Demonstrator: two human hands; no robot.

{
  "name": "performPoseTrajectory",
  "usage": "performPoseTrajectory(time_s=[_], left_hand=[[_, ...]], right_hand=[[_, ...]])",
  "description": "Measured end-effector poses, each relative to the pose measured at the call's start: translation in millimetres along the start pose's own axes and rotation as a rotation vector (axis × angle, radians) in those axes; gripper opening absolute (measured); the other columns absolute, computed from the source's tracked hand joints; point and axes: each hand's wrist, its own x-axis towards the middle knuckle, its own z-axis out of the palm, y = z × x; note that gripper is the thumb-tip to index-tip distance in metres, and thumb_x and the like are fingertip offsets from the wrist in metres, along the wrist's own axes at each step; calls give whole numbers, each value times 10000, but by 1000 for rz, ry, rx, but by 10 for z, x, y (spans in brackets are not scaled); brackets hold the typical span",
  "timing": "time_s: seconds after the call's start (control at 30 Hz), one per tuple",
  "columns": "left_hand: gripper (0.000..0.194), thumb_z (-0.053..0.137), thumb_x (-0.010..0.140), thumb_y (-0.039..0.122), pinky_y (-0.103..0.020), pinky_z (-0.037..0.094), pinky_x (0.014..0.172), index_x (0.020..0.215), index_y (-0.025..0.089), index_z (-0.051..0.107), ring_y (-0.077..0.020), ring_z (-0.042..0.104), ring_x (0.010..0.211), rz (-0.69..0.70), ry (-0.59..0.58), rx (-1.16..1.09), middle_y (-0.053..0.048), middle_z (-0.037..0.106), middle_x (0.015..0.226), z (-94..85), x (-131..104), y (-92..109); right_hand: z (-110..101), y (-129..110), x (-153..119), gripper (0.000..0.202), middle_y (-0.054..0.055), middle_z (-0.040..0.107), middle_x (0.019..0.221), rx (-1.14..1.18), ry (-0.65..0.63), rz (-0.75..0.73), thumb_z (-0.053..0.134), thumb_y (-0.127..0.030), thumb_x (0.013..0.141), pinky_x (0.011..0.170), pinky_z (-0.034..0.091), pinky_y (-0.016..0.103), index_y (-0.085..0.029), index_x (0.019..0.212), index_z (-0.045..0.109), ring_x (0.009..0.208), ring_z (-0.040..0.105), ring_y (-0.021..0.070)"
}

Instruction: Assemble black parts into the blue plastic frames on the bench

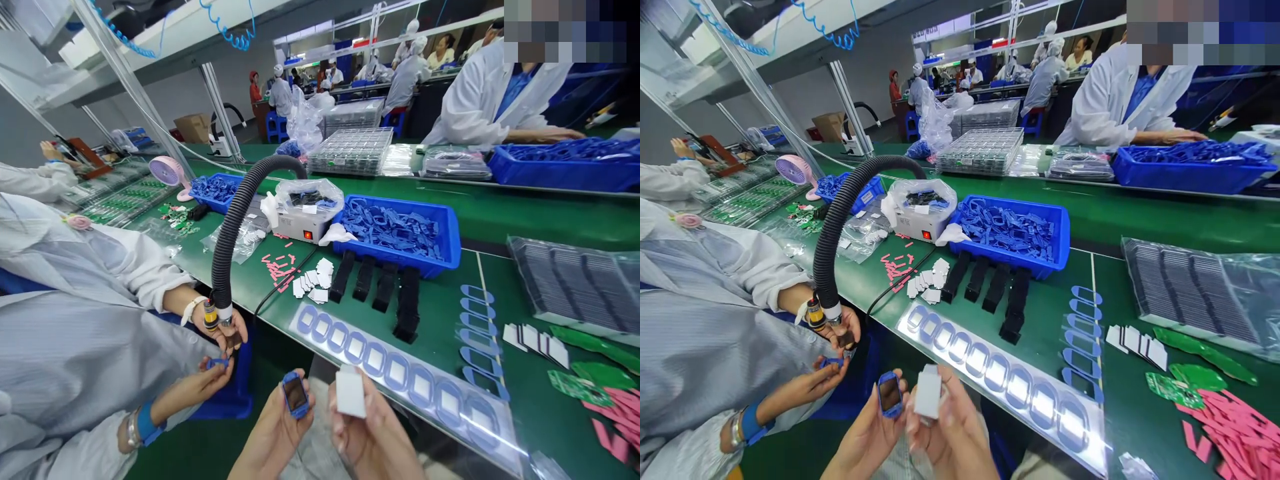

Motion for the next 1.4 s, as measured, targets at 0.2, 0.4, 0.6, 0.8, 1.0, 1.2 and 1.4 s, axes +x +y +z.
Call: performPoseTrajectory(time_s=[0.2, 0.4, 0.6, 0.8, 1.0, 1.2, 1.4], left_hand=[[395, 749, 647, 440, -254, 491, 626, 985, 247, 680, -202, 592, 860, 122, -114, 75, -44, 626, 895, 694, -226, 26], [403, 797, 572, 434, -274, 481, 579, 916, 252, 696, -225, 581, 804, 141, -151, 102, -57, 621, 849, 988, -327, -48], [386, 800, 560, 444, -271, 477, 574, 880, 247, 710, -220, 592, 767, 133, -114, 104, -51, 623, 805, 1222, -431, -100], [377, 823, 527, 417, -271, 482, 580, 851, 259, 714, -221, 599, 774, 130, -51, 68, -43, 642, 809, 1307, -444, -124], [417, 824, 534, 407, -288, 503, 654, 903, 251, 707, -235, 623, 844, 196, -140, 90, -51, 676, 906, 1326, -331, -183], [324, 820, 564, 349, -256, 536, 664, 848, 231, 719, -187, 665, 790, 348, -151, 83, -33, 725, 847, 1586, -401, -224], [312, 814, 583, 325, -195, 540, 702, 868, 240, 721, -166, 686, 844, 379, -151, 83, -22, 740, 892, 1613, -412, -219]], right_hand=[[42, -379, -52, 313, -2, 551, 701, 211, -36, 25, 748, -432, 680, 503, 385, 160, -228, 883, 626, 571, 447, 67], [-68, -394, -84, 279, 12, 530, 717, 168, -199, -17, 634, -480, 781, 519, 408, 175, -216, 870, 624, 569, 432, 72], [-45, -465, -156, 272, 2, 530, 703, 186, -248, -22, 637, -474, 780, 523, 405, 175, -220, 875, 616, 563, 431, 75], [29, -540, -210, 326, -1, 519, 665, 163, -165, 22, 681, -512, 720, 520, 383, 183, -199, 749, 593, 552, 427, 78], [-31, -557, -274, 389, 25, 548, 675, -29, 19, -129, 746, -539, 618, 601, 411, 259, -227, 797, 596, 604, 475, 128], [-98, -566, -299, 390, 31, 571, 702, -214, 19, -221, 656, -588, 685, 609, 460, 292, -241, 857, 607, 629, 513, 158], [-190, -606, -276, 237, 37, 621, 786, -629, -50, -679, 587, -456, 816, 613, 508, 274, -265, 949, 632, 704, 594, 167]])
